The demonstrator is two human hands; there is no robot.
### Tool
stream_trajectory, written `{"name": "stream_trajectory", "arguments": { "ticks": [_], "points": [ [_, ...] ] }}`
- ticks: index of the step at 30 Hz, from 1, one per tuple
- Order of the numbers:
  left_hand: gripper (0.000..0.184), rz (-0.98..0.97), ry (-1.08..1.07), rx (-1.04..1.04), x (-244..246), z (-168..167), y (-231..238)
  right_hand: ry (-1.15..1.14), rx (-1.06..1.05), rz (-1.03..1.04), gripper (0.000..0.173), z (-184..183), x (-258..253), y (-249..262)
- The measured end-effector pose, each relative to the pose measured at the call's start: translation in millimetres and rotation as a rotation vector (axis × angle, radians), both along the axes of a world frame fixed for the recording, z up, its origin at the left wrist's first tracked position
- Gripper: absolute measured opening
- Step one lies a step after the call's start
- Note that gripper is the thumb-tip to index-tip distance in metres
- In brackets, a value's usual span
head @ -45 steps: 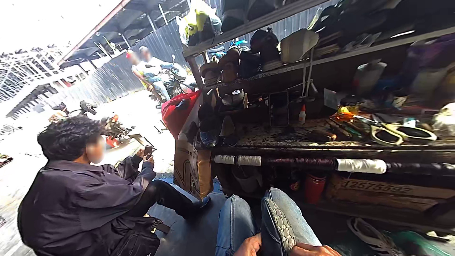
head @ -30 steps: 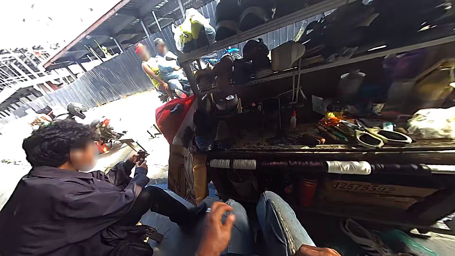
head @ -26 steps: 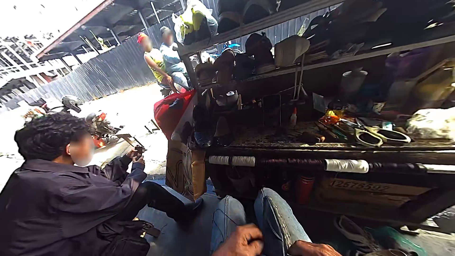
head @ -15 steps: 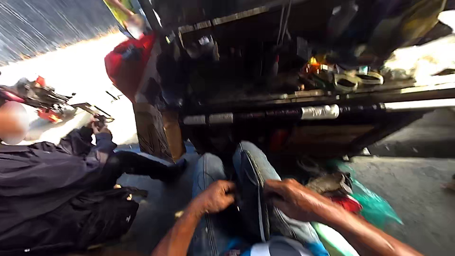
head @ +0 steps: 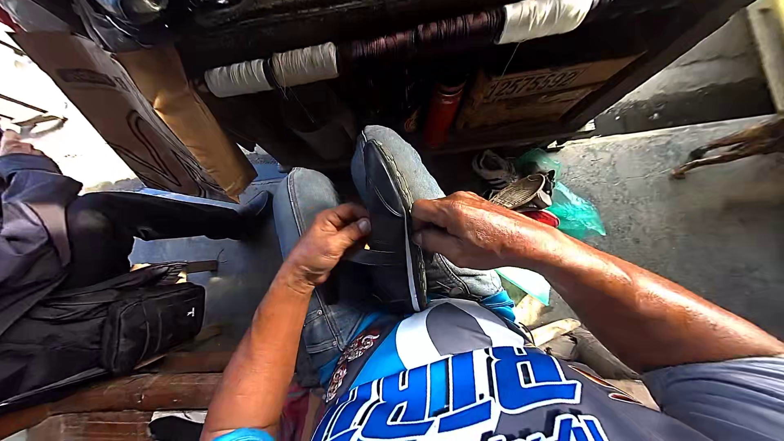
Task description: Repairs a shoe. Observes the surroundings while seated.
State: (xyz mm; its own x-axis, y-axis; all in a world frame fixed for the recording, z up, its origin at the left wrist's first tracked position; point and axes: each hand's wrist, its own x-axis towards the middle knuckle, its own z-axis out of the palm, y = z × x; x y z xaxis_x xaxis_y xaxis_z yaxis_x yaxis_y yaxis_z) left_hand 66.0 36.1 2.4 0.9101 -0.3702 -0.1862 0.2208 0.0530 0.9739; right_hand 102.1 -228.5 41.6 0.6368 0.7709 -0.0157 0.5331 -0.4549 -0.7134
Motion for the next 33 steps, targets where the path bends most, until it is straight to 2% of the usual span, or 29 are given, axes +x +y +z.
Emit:
{"name": "stream_trajectory", "arguments": {
  "ticks": [3, 8, 15, 18, 23, 26, 28, 29, 31, 33],
  "points": [
    [0.021, -0.003, -0.133, 0.117, -11, 3, -16, 0.008, 0.034, -0.013, 0.012, -5, -1, 0],
    [0.026, 0.022, -0.242, 0.117, -22, 4, -24, 0.012, 0.055, -0.025, 0.013, -6, -5, 0],
    [0.029, -0.044, -0.074, -0.102, -18, -3, -22, 0.006, 0.105, -0.028, 0.014, -11, -8, 0],
    [0.032, -0.031, -0.104, -0.092, -19, -6, -20, -0.001, 0.141, -0.032, 0.015, -17, -10, -2],
    [0.024, 0.087, -0.075, -0.106, -22, -10, -29, -0.136, 0.092, -0.103, 0.022, -29, -15, -8],
    [0.04, 0.163, -0.052, -0.054, -28, -10, -34, -0.146, 0.095, -0.141, 0.022, -32, -18, -9],
    [0.047, 0.145, -0.141, 0.013, -30, -11, -37, -0.127, 0.086, -0.147, 0.023, -29, -19, -9],
    [0.042, 0.121, -0.179, 0.013, -30, -9, -37, -0.119, 0.056, -0.138, 0.022, -25, -18, -9],
    [0.021, 0.099, -0.238, 0.042, -30, -4, -37, -0.044, -0.044, -0.097, 0.021, -11, -16, -8],
    [0.011, 0.099, -0.274, 0.084, -28, -2, -37, 0.024, -0.059, -0.078, 0.02, -6, -14, -7]
  ]
}}
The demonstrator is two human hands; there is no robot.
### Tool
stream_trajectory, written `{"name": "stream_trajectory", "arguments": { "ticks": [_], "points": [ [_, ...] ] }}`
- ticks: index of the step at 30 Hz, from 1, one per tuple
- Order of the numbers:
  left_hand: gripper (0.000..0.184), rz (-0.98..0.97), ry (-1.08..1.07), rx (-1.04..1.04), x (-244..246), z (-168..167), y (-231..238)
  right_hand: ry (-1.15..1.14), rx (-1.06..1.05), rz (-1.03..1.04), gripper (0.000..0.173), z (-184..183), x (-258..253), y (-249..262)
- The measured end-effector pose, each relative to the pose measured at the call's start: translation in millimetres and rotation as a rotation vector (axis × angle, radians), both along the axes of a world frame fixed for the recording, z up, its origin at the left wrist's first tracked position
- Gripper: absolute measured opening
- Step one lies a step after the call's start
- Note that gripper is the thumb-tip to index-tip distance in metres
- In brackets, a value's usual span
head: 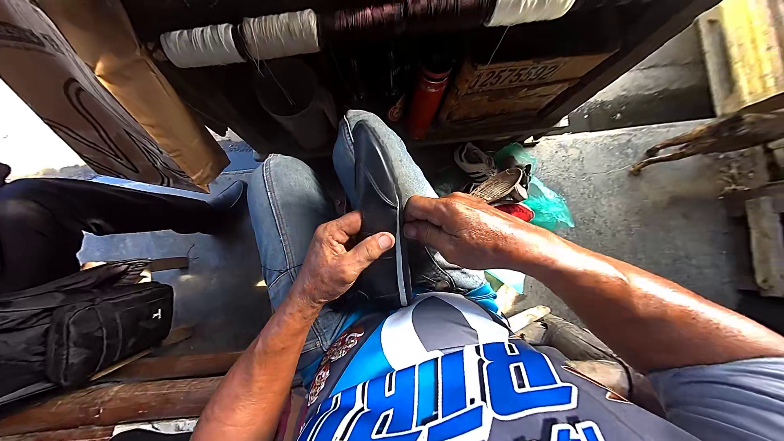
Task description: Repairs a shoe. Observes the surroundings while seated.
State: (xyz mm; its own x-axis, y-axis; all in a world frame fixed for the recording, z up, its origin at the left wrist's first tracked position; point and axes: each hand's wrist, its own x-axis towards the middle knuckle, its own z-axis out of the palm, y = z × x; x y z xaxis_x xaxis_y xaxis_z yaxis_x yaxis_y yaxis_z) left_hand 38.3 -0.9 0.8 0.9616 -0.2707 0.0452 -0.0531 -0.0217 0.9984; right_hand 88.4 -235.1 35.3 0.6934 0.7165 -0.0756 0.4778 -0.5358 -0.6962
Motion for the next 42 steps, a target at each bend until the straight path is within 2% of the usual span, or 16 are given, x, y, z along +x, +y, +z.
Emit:
{"name": "stream_trajectory", "arguments": {
  "ticks": [5, 9, 16, 19, 23, 26, 29, 34, 37, 39, 41, 42],
  "points": [
    [0.01, 0.035, 0.0, -0.046, -1, -6, -3, -0.23, 0.1, 0.001, 0.022, -23, -5, -4],
    [0.012, 0.038, 0.019, -0.08, 1, -7, -9, -0.22, 0.149, -0.078, 0.023, -36, -9, -13],
    [0.014, 0.045, -0.029, -0.049, 2, -8, -5, -0.129, 0.257, -0.495, 0.024, -54, 11, -46],
    [0.019, 0.021, 0.101, -0.186, 2, -7, 0, 0.041, 0.348, -0.444, 0.021, -53, 7, -51],
    [0.033, -0.022, 0.348, -0.317, 7, -7, 14, 0.444, 0.703, -0.4, 0.023, -46, 0, -51],
    [0.024, -0.132, 0.297, -0.292, 16, -10, 19, 0.707, 0.897, -0.336, 0.029, -38, -5, -47],
    [0.016, -0.183, 0.192, -0.152, 24, -5, 23, 0.791, 0.993, -0.237, 0.028, -38, -8, -41],
    [0.02, -0.14, -0.044, 0.28, 24, 8, 27, 0.689, 0.865, -0.131, 0.029, -37, -14, -30],
    [0.021, -0.078, -0.086, 0.358, 20, 6, 28, 0.479, 0.722, 0.048, 0.028, -35, -14, -30],
    [0.02, -0.036, -0.098, 0.392, 17, 2, 28, 0.302, 0.497, 0.116, 0.028, -31, -15, -33],
    [0.021, -0.022, -0.118, 0.401, 15, 2, 28, 0.199, 0.258, 0.02, 0.036, -29, -16, -37],
    [0.022, -0.022, -0.122, 0.402, 14, 3, 28, 0.183, 0.226, -0.083, 0.042, -30, -16, -37]
  ]
}}
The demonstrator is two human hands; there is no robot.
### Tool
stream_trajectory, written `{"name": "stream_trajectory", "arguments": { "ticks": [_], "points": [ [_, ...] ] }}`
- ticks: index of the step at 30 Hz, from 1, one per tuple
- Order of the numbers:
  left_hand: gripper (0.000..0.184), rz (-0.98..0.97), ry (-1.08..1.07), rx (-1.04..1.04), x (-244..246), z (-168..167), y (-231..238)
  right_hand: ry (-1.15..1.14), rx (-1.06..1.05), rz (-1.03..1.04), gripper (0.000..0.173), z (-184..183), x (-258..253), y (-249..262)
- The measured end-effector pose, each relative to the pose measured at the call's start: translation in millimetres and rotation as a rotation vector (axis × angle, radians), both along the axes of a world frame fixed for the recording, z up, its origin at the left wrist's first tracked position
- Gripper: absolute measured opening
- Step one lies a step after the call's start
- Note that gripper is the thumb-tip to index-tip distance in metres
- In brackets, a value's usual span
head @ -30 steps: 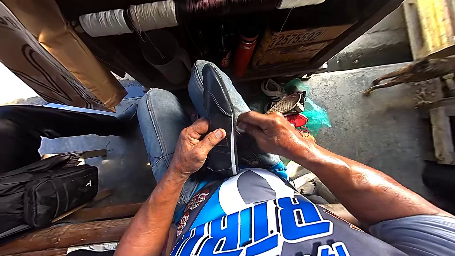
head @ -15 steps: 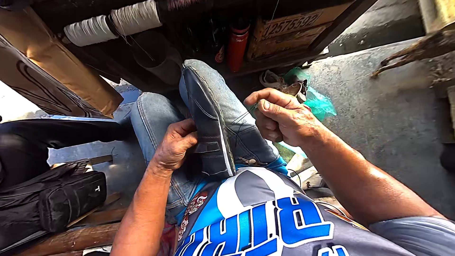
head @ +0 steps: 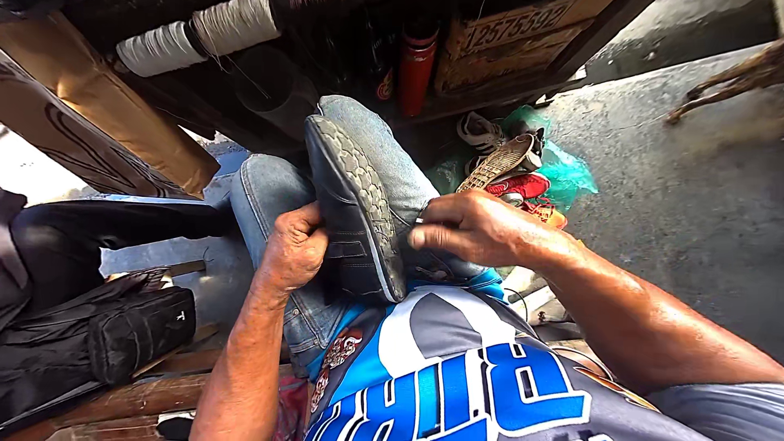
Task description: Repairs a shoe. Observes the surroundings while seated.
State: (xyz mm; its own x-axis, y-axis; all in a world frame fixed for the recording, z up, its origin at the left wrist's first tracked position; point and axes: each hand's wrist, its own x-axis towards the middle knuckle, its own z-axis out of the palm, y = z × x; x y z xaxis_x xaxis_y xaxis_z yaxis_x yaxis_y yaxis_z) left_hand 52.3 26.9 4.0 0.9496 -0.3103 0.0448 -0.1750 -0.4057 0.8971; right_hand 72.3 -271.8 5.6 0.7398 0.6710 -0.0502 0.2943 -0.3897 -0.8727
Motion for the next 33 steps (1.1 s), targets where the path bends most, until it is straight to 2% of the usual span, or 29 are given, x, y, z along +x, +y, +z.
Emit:
{"name": "stream_trajectory", "arguments": {
  "ticks": [2, 4, 7, 9, 11, 14, 18, 21, 25, 27, 30, 33],
  "points": [
    [0.023, 0.003, 0.005, 0.012, 0, 2, -2, -0.04, 0.001, -0.222, 0.045, 0, 1, 7],
    [0.022, 0.016, 0.0, 0.024, -2, 3, -3, -0.083, -0.044, -0.309, 0.041, 0, -1, 15],
    [0.019, 0.051, -0.015, -0.01, -2, 1, -3, -0.035, 0.037, -0.194, 0.012, 2, -5, 21],
    [0.019, 0.059, -0.031, -0.016, -4, -1, -4, -0.003, 0.16, -0.111, 0.015, 2, -9, 28],
    [0.017, 0.055, -0.047, -0.002, -4, -4, -6, -0.068, 0.214, -0.113, 0.01, 1, -12, 35],
    [0.012, 0.048, -0.036, 0.066, -4, -5, -7, -0.144, 0.225, -0.098, 0.011, 0, -7, 39],
    [0.015, 0.019, -0.025, 0.127, -1, -3, -4, -0.107, 0.217, -0.068, 0.013, -1, -1, 38],
    [0.017, 0.017, -0.028, 0.154, -1, -1, -3, 0.076, 0.29, -0.031, 0.014, 0, -2, 31],
    [0.019, 0.014, -0.046, 0.177, -2, 0, -1, 0.554, 0.581, 0.009, 0.013, 6, 4, -6],
    [0.018, -0.002, -0.045, 0.167, -2, 0, 1, 0.599, 0.691, 0.008, 0.016, 3, 10, -35],
    [0.014, -0.046, -0.029, 0.121, 2, 1, 5, 0.468, 0.584, -0.222, 0.019, 2, 19, -68],
    [0.01, -0.062, 0.01, 0.084, 4, 3, 4, 0.184, 0.205, -0.447, 0.015, 0, 19, -59]
  ]
}}
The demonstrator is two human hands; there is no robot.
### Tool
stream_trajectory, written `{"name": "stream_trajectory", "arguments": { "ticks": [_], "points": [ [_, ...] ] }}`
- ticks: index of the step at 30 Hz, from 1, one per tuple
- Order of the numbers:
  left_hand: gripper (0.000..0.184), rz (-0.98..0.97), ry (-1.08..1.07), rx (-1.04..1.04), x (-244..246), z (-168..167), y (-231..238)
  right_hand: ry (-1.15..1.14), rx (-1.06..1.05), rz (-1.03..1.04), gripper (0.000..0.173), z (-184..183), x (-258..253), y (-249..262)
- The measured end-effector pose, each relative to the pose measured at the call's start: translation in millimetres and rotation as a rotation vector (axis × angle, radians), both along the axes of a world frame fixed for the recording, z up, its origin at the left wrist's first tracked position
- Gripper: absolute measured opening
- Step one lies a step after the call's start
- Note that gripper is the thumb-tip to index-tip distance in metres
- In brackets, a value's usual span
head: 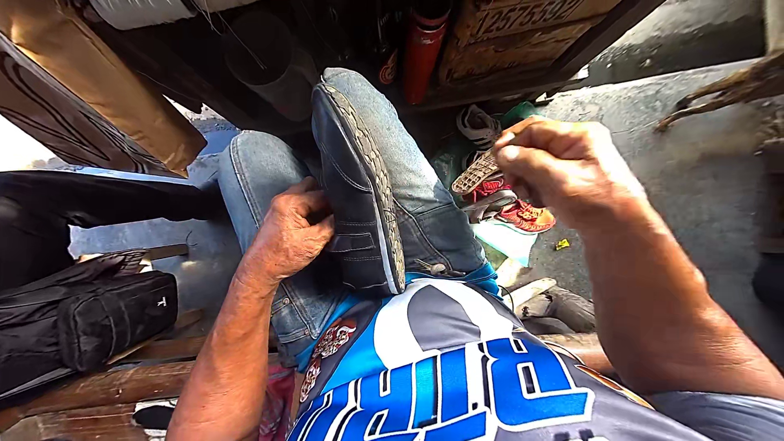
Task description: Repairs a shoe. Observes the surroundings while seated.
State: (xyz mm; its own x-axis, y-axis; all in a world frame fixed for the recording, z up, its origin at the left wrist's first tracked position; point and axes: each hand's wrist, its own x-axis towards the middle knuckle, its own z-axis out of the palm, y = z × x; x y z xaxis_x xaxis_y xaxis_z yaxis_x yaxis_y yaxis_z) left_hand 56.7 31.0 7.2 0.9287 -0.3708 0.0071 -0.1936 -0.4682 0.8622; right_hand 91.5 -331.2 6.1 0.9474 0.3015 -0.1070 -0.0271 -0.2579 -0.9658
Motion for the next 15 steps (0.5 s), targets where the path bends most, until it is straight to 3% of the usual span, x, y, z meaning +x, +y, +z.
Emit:
{"name": "stream_trajectory", "arguments": {
  "ticks": [3, 5, 8, 11, 13, 15],
  "points": [
    [0.011, -0.029, -0.018, 0.052, 3, 3, -7, -0.049, -0.087, 0.058, 0.04, 6, -15, 57],
    [0.017, -0.039, -0.117, 0.191, 3, 6, -9, -0.114, -0.17, 0.12, 0.06, 8, -26, 97],
    [0.038, 0.085, -0.273, 0.509, 13, 23, 20, -0.187, -0.396, 0.199, 0.056, 2, -27, 114],
    [0.055, 0.376, -0.309, 0.643, 26, 28, 75, -0.19, -0.393, 0.247, 0.049, -1, -27, 111],
    [0.042, 0.451, -0.293, 0.41, 19, 27, 89, -0.186, -0.363, 0.253, 0.046, 0, -27, 111],
    [0.026, 0.328, -0.16, -0.122, 10, 34, 72, -0.151, -0.334, 0.271, 0.046, 2, -27, 110]
  ]
}}
